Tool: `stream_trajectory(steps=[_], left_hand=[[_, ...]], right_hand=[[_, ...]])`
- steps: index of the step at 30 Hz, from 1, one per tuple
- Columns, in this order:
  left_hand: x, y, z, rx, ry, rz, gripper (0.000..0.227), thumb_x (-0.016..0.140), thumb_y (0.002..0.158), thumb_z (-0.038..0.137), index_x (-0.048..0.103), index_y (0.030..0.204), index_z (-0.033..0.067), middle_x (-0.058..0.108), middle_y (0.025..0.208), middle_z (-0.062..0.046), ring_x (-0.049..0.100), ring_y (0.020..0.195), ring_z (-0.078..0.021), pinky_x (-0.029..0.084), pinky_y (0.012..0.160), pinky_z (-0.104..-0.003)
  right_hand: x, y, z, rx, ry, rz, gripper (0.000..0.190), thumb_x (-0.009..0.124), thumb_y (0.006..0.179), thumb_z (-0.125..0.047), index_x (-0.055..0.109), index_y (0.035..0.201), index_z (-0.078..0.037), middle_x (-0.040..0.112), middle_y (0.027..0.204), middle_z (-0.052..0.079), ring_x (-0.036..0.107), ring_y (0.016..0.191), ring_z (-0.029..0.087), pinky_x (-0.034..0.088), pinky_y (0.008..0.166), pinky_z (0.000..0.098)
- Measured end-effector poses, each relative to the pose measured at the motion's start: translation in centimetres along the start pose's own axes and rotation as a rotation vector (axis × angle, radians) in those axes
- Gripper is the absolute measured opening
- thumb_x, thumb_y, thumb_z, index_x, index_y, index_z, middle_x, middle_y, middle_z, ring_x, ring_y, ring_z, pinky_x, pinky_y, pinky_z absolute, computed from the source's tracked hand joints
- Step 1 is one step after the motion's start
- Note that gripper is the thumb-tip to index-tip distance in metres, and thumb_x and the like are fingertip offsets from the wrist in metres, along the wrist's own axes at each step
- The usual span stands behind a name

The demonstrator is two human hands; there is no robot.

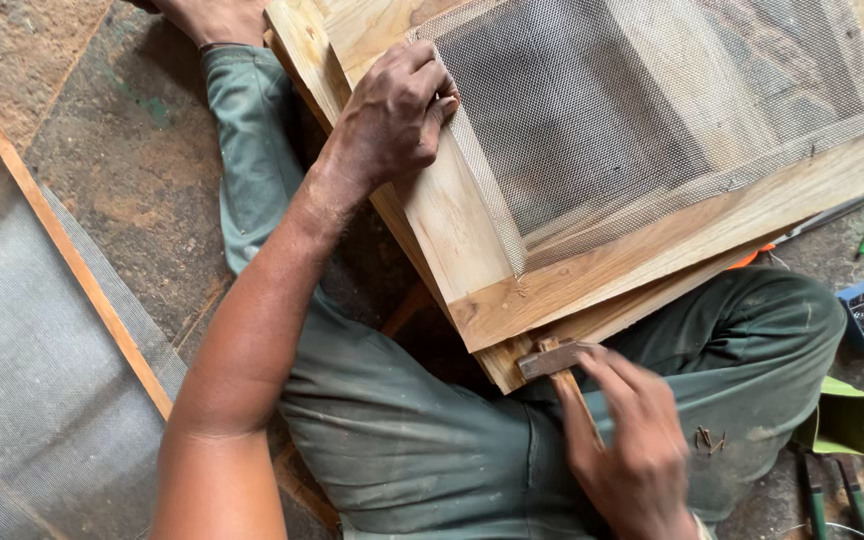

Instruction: The person is assembling a wooden screen frame by attaching a mesh screen to the wooden border. They use a hammer to drive nails into the frame, securing the mesh in place.

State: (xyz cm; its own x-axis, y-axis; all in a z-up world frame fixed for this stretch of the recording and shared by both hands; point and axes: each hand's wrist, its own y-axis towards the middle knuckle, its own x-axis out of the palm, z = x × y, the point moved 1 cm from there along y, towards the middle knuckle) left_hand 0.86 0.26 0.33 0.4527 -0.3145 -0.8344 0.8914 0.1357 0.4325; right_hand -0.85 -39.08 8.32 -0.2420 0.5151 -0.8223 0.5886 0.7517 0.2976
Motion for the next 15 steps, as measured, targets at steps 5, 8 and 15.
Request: stream_trajectory(steps=[5,8,15], left_hand=[[0.0,-0.3,-0.1,0.023,0.01,0.018,0.014,0.076,0.099,0.011,0.065,0.093,0.0037,0.061,0.092,-0.007,0.063,0.088,-0.0214,0.056,0.084,-0.037],[-0.3,-0.3,0.4,0.01,0.021,0.025,0.015,0.077,0.097,0.011,0.066,0.093,0.0034,0.061,0.092,-0.008,0.063,0.087,-0.0222,0.056,0.083,-0.037],[-0.1,-0.4,0.5,0.045,0.036,0.093,0.015,0.078,0.095,0.011,0.066,0.092,0.0037,0.061,0.092,-0.008,0.065,0.09,-0.0227,0.056,0.086,-0.039]], right_hand=[[0.0,-8.2,3.2,0.242,-0.18,-0.296,0.063,0.087,0.069,-0.034,0.065,0.118,-0.002,0.068,0.109,0.02,0.07,0.098,0.033,0.058,0.081,0.0399],[0.6,-10.4,5.3,0.239,-0.11,-0.291,0.053,0.083,0.071,-0.029,0.066,0.116,-0.006,0.068,0.111,0.02,0.071,0.098,0.031,0.058,0.08,0.0362],[-3.8,-6.3,5.5,0.652,0.49,-0.33,0.046,0.078,0.074,-0.005,0.065,0.118,-0.002,0.077,0.096,0.015,0.077,0.087,0.02,0.059,0.077,0.0301]])
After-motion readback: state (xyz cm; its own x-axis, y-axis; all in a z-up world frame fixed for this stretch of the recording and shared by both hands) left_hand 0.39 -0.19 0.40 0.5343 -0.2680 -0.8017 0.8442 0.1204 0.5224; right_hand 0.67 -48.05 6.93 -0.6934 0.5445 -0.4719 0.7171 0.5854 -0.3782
